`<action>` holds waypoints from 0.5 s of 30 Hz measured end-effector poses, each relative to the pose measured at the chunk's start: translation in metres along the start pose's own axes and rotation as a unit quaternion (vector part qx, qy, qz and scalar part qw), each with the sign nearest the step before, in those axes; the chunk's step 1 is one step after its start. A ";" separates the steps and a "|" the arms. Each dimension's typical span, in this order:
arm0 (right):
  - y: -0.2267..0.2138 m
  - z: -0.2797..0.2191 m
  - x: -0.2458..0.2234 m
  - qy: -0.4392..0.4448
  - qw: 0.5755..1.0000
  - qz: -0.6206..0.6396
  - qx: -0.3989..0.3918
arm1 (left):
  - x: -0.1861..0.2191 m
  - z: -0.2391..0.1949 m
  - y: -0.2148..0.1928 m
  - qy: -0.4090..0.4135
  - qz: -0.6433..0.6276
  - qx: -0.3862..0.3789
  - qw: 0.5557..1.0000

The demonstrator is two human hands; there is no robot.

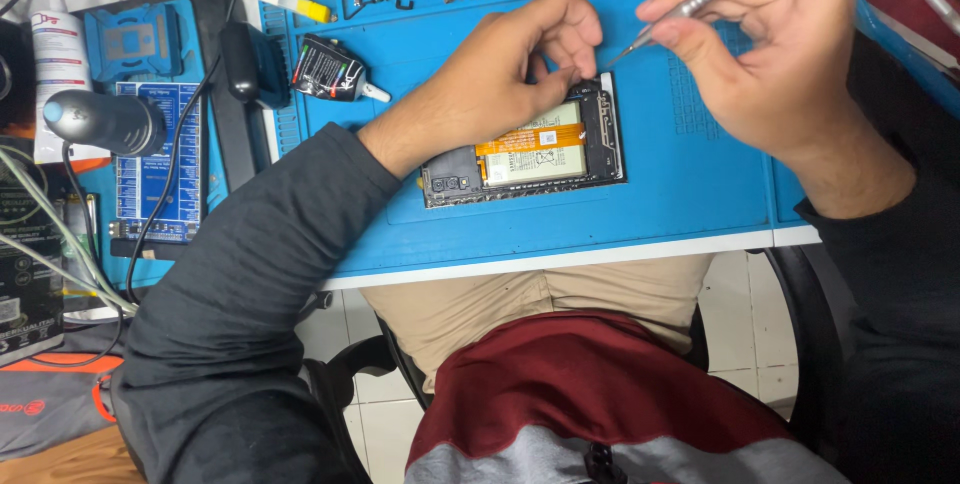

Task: The person works on a disassembled smartphone placed on a blue anti-static mat. They remove a metal shielding plate, then use a precision screwdriver to remove several small screws from the device's frame. The person then picks up a black smartphone box and inspects it.

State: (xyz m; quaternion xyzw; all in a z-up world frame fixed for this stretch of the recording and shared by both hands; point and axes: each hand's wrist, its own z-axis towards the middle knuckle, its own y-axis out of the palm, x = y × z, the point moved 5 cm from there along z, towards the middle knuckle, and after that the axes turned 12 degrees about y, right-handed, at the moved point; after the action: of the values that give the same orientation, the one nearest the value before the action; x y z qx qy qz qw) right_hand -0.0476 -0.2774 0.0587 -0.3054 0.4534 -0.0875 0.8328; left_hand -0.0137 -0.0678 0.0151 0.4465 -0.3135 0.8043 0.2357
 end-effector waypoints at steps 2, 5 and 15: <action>-0.001 -0.004 0.003 -0.003 1.000 -0.001 0.006 | 0.001 0.000 0.001 0.000 -0.014 -0.003 1.000; -0.002 -0.005 0.002 -0.019 1.000 0.016 0.005 | 0.005 0.000 0.002 0.012 0.002 0.003 1.000; 0.003 0.003 -0.012 -0.011 1.000 -0.016 0.008 | 0.013 0.001 0.005 0.039 0.012 0.020 0.999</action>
State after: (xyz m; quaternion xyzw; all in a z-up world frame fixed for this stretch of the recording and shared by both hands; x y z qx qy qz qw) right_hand -0.0521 -0.2689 0.0669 -0.3066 0.4385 -0.1012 0.8388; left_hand -0.0220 -0.0706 0.0252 0.4155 -0.2934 0.8300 0.2291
